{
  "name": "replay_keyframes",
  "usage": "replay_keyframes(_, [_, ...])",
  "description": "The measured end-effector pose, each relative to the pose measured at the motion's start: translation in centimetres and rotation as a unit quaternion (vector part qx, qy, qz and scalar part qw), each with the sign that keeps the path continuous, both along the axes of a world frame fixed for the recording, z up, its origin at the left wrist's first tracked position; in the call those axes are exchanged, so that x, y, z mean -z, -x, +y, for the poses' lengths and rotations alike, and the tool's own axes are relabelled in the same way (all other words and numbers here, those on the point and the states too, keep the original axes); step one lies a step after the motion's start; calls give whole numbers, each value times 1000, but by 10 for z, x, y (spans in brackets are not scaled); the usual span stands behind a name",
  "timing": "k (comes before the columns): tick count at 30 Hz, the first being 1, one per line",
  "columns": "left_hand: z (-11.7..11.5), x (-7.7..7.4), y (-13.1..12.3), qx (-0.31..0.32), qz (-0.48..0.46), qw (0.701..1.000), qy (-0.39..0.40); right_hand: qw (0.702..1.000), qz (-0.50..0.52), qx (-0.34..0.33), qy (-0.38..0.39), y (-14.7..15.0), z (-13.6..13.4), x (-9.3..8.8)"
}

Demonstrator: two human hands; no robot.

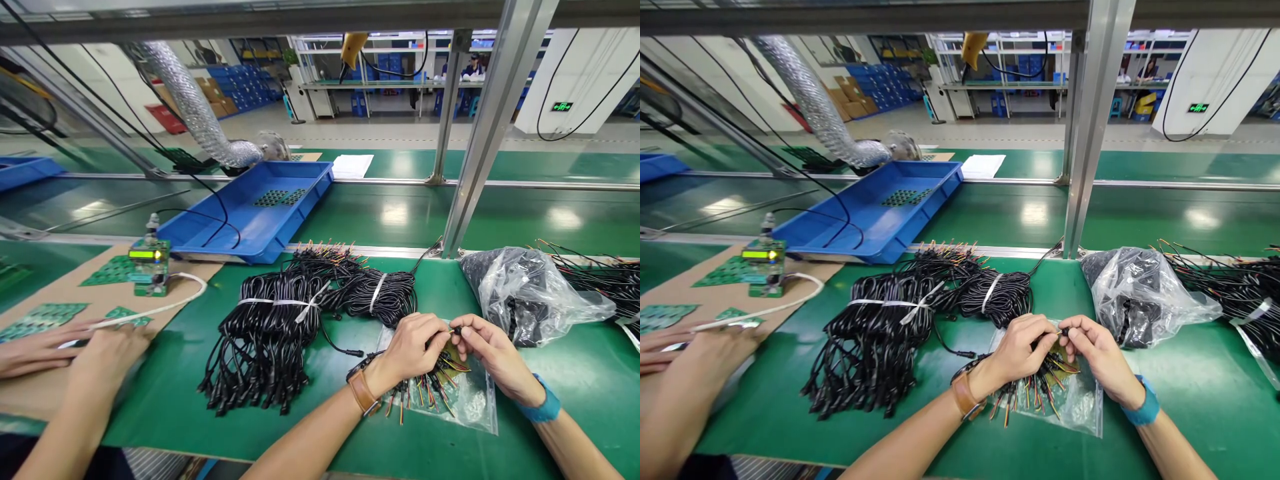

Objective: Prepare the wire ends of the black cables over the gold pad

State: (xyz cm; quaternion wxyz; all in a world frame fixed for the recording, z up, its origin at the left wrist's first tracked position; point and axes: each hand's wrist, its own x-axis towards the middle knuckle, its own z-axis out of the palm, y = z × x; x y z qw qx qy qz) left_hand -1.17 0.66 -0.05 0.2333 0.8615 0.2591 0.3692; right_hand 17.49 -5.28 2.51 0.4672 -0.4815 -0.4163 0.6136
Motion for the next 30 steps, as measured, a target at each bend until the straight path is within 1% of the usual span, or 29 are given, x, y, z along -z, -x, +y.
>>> replay_keyframes(5, [0,-1,0,0,2,1000,-5,999,-38,7,-14,-1,1,1])
replay_keyframes(12, [0,-2,0,1,-1,1000,-8,999,-35,-3,-14,-1,1,-1])
replay_keyframes(18, [0,-1,0,0,21,1000,-14,999,-44,-10,-17,-1,0,0])
replay_keyframes(21, [1,0,0,-2,28,999,-21,997,-65,-11,-29,-3,0,4])
replay_keyframes(26, [1,2,-1,-4,42,999,-30,990,-130,-6,-56,-5,-1,9])
replay_keyframes(30, [2,3,-1,-3,46,999,-30,988,-140,-10,-59,-5,0,7])
